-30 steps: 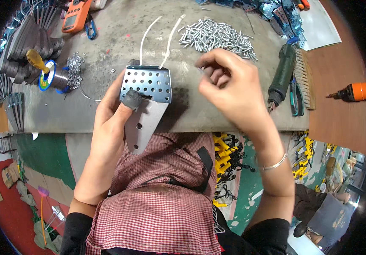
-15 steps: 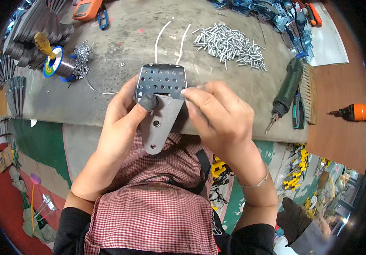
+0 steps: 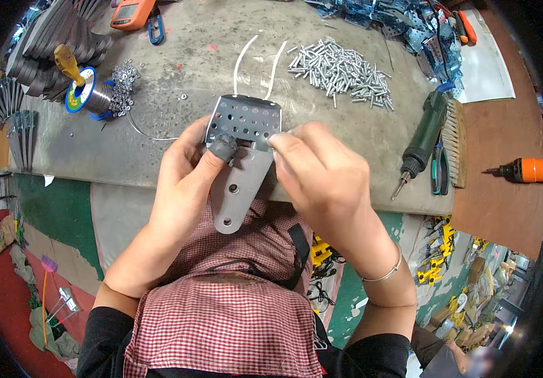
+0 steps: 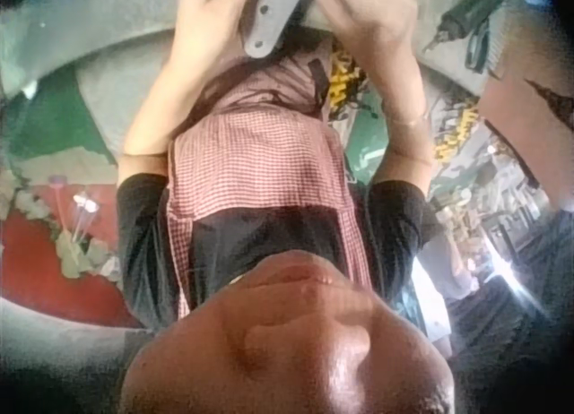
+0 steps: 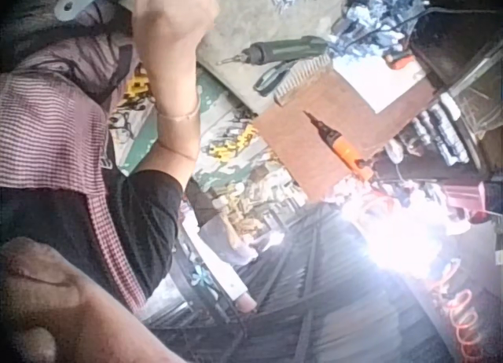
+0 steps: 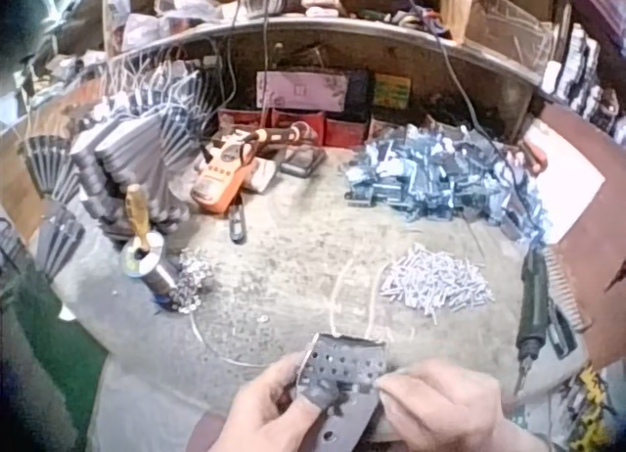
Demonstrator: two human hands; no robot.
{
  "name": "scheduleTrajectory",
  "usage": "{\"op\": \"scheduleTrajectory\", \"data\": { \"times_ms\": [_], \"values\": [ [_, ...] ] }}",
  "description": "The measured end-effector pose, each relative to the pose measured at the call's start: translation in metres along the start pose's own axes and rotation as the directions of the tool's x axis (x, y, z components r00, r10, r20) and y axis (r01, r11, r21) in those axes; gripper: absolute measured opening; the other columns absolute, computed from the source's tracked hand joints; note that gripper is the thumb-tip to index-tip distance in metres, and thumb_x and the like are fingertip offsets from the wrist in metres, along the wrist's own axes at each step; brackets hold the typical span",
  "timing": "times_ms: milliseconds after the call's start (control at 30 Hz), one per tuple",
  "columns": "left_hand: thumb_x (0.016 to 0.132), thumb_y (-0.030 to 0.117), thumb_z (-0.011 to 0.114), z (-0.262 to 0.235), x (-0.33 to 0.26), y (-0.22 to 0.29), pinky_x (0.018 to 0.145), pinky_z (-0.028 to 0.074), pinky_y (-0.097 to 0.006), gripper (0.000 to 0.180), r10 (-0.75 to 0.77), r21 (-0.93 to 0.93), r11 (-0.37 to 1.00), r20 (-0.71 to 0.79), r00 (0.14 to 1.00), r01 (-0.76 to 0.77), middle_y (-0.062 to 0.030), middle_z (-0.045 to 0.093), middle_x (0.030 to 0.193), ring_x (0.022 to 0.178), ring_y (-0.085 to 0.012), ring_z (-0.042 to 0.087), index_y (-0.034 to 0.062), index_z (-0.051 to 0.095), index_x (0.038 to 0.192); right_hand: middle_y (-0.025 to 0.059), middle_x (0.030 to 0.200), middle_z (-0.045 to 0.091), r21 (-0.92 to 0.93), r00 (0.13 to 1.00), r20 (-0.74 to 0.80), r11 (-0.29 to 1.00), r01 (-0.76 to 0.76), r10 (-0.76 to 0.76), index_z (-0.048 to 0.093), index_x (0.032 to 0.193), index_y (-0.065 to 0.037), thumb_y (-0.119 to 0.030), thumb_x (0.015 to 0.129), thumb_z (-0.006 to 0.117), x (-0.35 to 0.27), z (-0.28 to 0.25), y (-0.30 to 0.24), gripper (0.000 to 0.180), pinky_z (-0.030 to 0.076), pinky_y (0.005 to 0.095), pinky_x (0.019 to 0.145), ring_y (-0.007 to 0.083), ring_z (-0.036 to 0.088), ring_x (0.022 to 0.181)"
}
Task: The person assembles metal plates and wires using an electric screwdriver to secure them with screws and nuts.
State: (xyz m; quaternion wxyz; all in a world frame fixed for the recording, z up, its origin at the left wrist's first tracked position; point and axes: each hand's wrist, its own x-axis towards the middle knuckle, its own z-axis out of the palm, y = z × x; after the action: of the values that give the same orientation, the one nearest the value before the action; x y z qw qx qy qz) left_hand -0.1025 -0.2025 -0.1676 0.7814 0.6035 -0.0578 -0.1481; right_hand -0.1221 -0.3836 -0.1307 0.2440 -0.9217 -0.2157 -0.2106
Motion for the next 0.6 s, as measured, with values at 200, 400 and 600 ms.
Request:
{"op": "scheduleTrajectory", "data": {
  "times_ms": [200, 400, 600],
  "values": [
    [0.091, 0.019, 0.057, 0.001, 0.0, 0.003, 0.08, 0.048, -0.025, 0.044, -0.014, -0.054, 0.998, 0.008, 1.0, 0.014, -0.0083, 0.061, 0.105, 0.091, -0.0122, 0.059, -0.006, 0.044, 0.126, 0.0118, 0.081, 0.062, 0.172, 0.981, 0.075, 0.967, -0.187, 0.177, 0.067, 0.088, -0.002, 0.004, 0.071, 0.064, 0.014, -0.019, -0.005, 0.019, 0.05, 0.0295, 0.063, 0.024, 0.063, 0.071],
    [0.088, 0.011, 0.061, 0.008, -0.002, 0.011, 0.083, 0.046, -0.025, 0.045, -0.117, -0.131, 0.983, 0.097, 0.988, 0.13, -0.0065, 0.058, 0.106, 0.096, -0.011, 0.055, -0.0053, 0.044, 0.127, 0.0121, 0.084, 0.064, 0.306, 0.998, 0.018, 0.95, -0.059, 0.057, 0.066, 0.087, 0.002, 0.011, 0.068, 0.062, 0.029, 0.001, -0.009, 0.021, 0.049, 0.0296, 0.07, 0.022, 0.062, 0.078],
    [0.081, -0.004, 0.053, 0.0, -0.004, 0.014, 0.088, 0.044, -0.028, 0.055, -0.188, 0.011, 0.982, 0.136, 0.973, 0.188, -0.0106, 0.052, 0.118, 0.106, -0.0174, 0.051, -0.0043, 0.036, 0.134, 0.0116, 0.078, 0.062, 0.212, 0.984, -0.055, 0.961, 0.175, -0.167, 0.064, 0.089, -0.002, 0.007, 0.06, 0.061, 0.032, 0.019, -0.005, 0.03, 0.051, 0.0338, 0.064, 0.0276, 0.061, 0.072]
  ]
}}
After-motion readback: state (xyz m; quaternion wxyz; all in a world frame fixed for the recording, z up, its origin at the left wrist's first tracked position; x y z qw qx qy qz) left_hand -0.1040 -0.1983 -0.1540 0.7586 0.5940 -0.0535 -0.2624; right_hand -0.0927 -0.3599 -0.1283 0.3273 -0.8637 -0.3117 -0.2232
